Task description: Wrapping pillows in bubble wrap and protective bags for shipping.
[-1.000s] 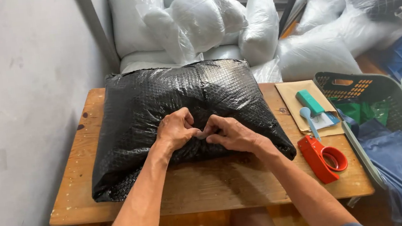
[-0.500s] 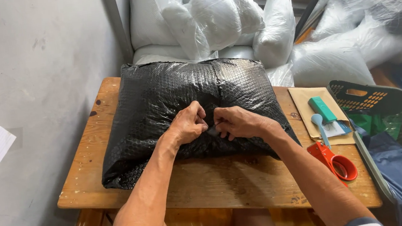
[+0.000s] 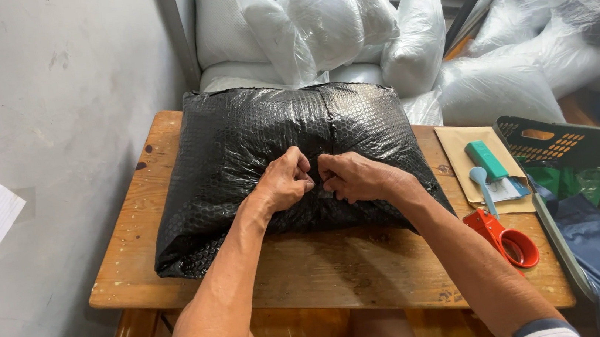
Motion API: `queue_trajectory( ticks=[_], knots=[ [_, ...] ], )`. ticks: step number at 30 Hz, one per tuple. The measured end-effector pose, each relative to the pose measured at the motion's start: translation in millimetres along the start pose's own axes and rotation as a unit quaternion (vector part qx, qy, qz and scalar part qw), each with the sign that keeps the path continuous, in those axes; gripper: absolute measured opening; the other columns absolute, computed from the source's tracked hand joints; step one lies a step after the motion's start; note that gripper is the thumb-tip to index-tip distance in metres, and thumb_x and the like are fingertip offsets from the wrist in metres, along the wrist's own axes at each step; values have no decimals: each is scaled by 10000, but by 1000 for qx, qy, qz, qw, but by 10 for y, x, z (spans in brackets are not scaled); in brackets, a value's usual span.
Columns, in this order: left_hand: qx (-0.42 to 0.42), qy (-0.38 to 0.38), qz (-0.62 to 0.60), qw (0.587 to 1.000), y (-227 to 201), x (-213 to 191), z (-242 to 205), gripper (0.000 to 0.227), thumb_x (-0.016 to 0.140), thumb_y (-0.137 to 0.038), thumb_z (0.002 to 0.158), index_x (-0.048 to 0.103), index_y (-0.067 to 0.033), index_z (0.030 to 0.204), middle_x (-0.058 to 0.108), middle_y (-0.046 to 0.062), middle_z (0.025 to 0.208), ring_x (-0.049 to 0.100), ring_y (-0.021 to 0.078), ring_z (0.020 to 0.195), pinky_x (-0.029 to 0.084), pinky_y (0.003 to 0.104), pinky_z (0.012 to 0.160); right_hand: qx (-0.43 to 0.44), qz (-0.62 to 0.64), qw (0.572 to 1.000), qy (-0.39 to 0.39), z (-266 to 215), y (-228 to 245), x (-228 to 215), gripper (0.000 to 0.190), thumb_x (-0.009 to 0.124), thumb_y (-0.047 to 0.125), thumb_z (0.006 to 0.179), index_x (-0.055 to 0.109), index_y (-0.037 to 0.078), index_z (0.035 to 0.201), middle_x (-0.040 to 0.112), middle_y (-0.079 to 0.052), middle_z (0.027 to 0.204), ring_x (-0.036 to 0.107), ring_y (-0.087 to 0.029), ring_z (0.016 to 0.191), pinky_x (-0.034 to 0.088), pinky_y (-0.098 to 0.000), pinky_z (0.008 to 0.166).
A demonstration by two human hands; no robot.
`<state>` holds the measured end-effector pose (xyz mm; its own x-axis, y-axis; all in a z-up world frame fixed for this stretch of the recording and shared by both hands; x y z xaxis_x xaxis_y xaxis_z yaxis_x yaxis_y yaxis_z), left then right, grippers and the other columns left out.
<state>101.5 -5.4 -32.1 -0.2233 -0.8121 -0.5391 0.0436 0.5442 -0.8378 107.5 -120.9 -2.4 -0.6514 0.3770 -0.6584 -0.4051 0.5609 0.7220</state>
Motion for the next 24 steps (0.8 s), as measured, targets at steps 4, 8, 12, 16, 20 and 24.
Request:
queue_trajectory(
  ticks=[4, 8, 12, 16, 20, 24],
  knots=[
    [0, -1, -3, 1000, 6, 3, 8, 340, 758, -151, 794, 612, -155, 1101, 810, 23, 902, 736, 248, 1051, 530, 396, 961, -10, -17, 1000, -10, 5, -10, -20, 194, 601, 40, 960, 577, -61, 1124, 641, -230, 928, 756, -315, 735, 650, -328, 464],
    [0, -1, -7, 1000, 8, -4, 18, 333, 749, -150, 790, 612, -149, 1094, 811, 25, 905, 734, 247, 1054, 529, 395, 964, -39, -67, 997, -29, 49, -4, -14, 177, 610, 24, 943, 557, -58, 1090, 635, -230, 941, 744, -347, 740, 648, -386, 464],
    [0, -4, -18, 1000, 2, -23, 8, 344, 757, -156, 777, 613, -152, 1090, 812, 20, 893, 740, 236, 1025, 532, 372, 948, -49, -138, 988, -57, 17, 100, -29, 186, 665, 95, 920, 567, 21, 1061, 656, -194, 956, 718, -404, 898, 603, -522, 632],
    [-1, -5, -24, 1000, -26, -30, -31, 352, 755, -146, 771, 615, -144, 1095, 810, 36, 901, 742, 241, 1018, 533, 377, 943, -38, -155, 985, -72, -1, 94, -6, 183, 668, 131, 923, 563, 51, 1050, 667, -174, 970, 703, -409, 936, 588, -529, 722],
    [-1, -6, -31, 1000, -36, -48, -46, 357, 757, -149, 764, 614, -136, 1090, 809, 48, 901, 745, 246, 999, 534, 382, 931, -20, -194, 976, -96, -33, 99, -6, 187, 694, 195, 922, 570, 118, 1037, 666, -121, 966, 700, -393, 958, 580, -523, 757],
    [-2, -11, -28, 1000, -182, -78, -128, 425, 809, -230, 702, 593, -170, 1063, 807, -4, 857, 757, 192, 899, 540, 344, 892, -32, -231, 963, -138, -60, 117, -12, 211, 697, 203, 897, 541, 115, 1009, 661, -133, 924, 701, -415, 902, 582, -533, 757]
  ],
)
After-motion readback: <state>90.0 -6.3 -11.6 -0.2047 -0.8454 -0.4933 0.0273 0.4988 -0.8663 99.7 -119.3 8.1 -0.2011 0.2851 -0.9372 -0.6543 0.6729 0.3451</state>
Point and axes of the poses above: each hand's wrist, its own z-axis towards the middle knuckle, its own x-axis out of the palm, y = z × x, the point moved 10 cm from there along z, towards the middle knuckle
